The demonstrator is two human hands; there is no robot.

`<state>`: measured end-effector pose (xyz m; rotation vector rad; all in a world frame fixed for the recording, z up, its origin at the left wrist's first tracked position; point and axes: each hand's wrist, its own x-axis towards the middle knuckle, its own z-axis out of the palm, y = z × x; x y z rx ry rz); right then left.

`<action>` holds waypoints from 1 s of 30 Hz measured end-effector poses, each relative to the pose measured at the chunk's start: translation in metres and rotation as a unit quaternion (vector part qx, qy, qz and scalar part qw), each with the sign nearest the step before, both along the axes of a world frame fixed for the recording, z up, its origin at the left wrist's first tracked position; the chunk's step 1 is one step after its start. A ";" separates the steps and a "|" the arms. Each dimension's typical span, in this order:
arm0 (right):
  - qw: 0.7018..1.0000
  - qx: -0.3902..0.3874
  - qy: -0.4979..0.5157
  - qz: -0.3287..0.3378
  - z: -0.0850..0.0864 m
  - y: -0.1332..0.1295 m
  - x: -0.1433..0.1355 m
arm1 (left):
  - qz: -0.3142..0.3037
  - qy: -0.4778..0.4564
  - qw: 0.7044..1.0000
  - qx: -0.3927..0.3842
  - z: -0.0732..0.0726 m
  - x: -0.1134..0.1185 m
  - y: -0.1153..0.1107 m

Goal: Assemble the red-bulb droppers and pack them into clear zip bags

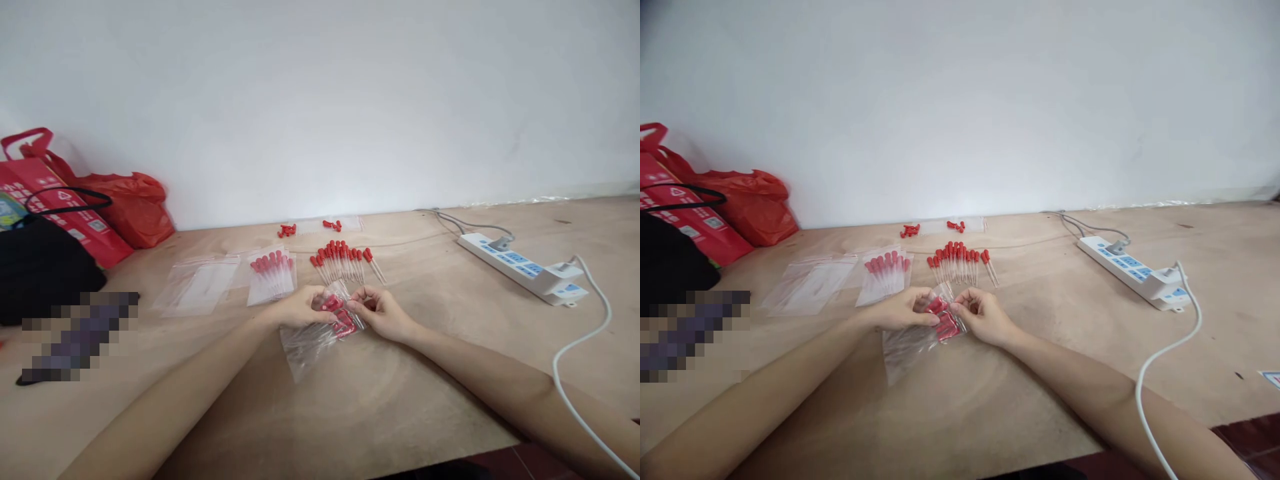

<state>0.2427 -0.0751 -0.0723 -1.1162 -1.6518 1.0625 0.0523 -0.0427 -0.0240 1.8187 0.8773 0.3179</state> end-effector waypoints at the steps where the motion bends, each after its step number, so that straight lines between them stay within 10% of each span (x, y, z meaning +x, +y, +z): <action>1: 1.000 0.000 0.003 -0.003 0.000 0.000 0.001 | 0.030 -0.018 0.999 -0.020 0.000 -0.003 -0.002; 5: 1.000 -0.007 -0.007 -0.025 -0.002 0.001 0.005 | 0.248 -0.095 0.962 -0.064 0.002 -0.035 0.001; 12: 0.999 -0.011 -0.018 -0.039 -0.003 0.001 0.005 | 0.522 -0.125 0.839 0.090 0.008 -0.116 0.051; 22: 0.998 -0.010 -0.030 -0.047 -0.002 0.001 0.007 | 0.506 0.273 0.763 0.294 -0.002 -0.133 0.055; 30: 0.996 0.014 -0.053 -0.065 -0.005 0.004 0.013 | 0.511 0.317 0.767 0.224 0.007 -0.190 0.062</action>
